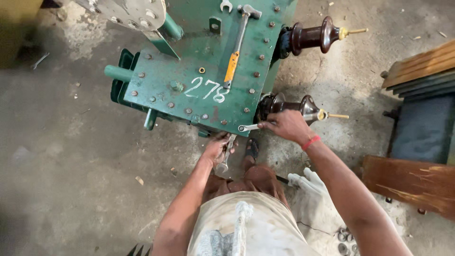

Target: The person uses two wrenches to tighten bolts on the top plate of a green electrical transformer. The person repeatedly repositions the wrenches and applies torque to secure the fasteners.

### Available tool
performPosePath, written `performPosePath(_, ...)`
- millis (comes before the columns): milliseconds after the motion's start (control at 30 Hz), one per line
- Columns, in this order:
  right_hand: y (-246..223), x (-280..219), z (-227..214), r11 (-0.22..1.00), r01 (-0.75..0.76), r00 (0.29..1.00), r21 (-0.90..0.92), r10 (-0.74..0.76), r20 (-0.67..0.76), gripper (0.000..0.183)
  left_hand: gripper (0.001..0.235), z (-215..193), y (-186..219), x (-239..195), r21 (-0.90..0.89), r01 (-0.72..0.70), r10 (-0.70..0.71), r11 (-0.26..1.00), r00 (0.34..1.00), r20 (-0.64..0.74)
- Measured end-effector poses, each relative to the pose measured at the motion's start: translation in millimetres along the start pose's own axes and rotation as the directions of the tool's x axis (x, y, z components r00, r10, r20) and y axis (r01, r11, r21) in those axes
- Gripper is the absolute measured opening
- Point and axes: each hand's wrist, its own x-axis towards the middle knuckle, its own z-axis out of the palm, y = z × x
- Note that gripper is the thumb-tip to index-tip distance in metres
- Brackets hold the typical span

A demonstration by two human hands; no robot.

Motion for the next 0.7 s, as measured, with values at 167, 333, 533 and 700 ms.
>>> performPosePath(167,-26.9,-13.5,5.0,0.997,-0.036,0.988,-0.063,0.026,-0.151,0.046,0.014,-17.5,-16.5,31.8,-0.022,-0.01,0.013,1.0,0.993,0.117)
performPosePath(333,-43.6,-33.3,41.8,0.968,-0.118,0.92,0.22,0.19,-0.343,0.035,0.022,6.2,-53.8,46.2,-0.36,-0.053,0.086,0.931,0.993,0.076)
performPosePath(533,-45.7,-38.2,65.3,0.949,-0.185,0.917,0.257,0.26,-0.303,0.032,0.015,7.9,-50.3,53.4,-0.256,-0.085,0.102,0.963,0.993,0.053)
performPosePath(700,-9.7,-27.1,54.7,0.975,-0.069,0.957,0.21,0.123,-0.261,0.032,0.01,-19.0,-29.7,47.0,-0.172,-0.042,0.074,0.984,0.98,0.183)
